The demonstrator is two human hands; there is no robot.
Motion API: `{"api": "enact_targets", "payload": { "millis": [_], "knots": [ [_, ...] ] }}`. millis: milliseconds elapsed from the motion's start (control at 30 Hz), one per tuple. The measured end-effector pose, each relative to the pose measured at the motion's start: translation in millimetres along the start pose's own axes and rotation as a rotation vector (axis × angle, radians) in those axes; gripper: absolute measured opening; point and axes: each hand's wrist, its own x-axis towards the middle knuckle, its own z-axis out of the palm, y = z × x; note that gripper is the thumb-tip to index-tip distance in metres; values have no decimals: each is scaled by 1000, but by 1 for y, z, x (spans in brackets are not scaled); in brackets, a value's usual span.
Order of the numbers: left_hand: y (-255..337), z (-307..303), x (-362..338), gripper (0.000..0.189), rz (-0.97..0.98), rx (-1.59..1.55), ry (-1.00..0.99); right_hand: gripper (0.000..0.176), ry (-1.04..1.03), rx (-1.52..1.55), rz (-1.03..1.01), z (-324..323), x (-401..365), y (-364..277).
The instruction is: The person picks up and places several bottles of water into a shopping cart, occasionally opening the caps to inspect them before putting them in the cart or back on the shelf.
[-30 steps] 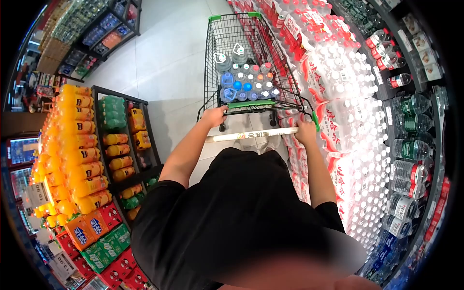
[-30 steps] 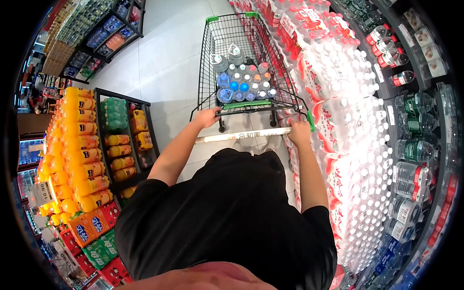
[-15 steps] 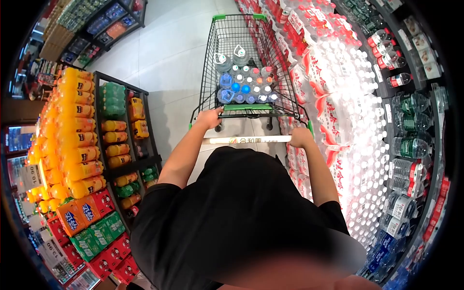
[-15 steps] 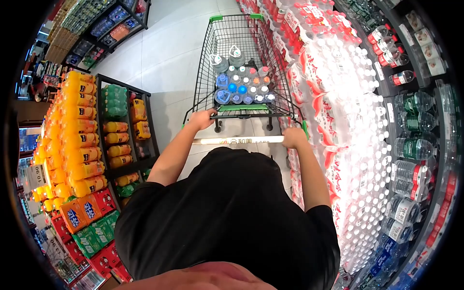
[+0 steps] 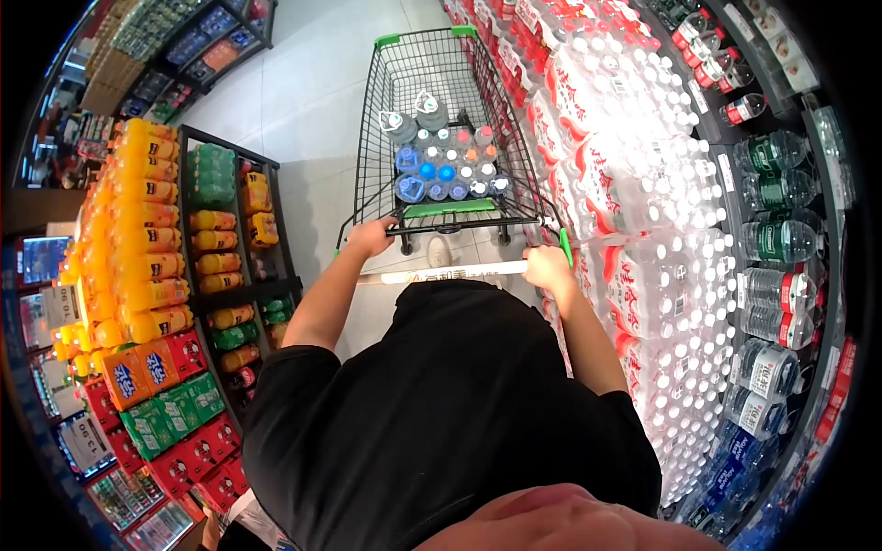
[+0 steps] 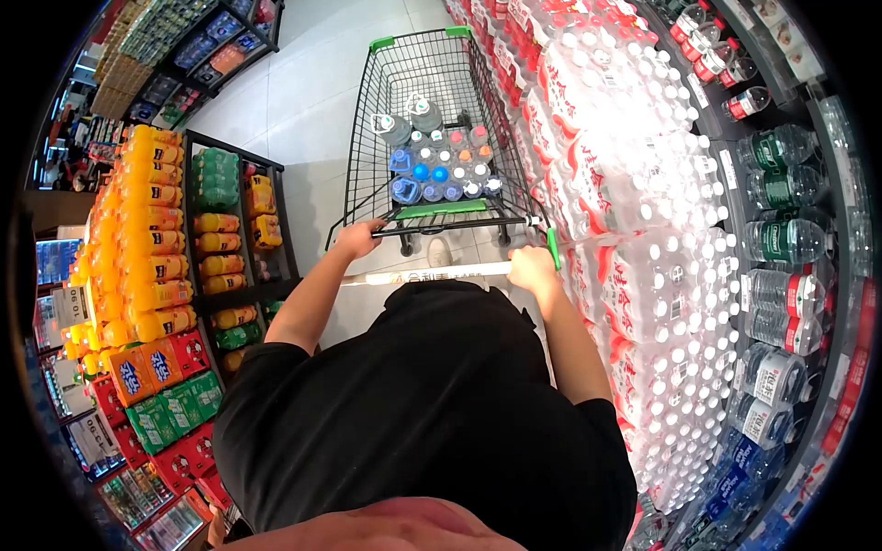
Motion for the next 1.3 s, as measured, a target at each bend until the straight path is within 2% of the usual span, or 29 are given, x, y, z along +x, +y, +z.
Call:
{"api": "enact_targets", "payload": {
  "millis": [367,600,1000,1300],
  "knots": [
    [36,54,-82,48,-2,8,-21,20,-117,-64,-45,27,-77,2],
    [50,74,-105,45,-8,-29,16,21,13,-52,-74,62,-97,19],
    [68,79,-107,46,-31,-40,39,17,107,-36,-72,50,-111,27],
    [71,78,-98,46,-45,-7,50,18,64,-36,-54,40,-104,32]
  ]
}}
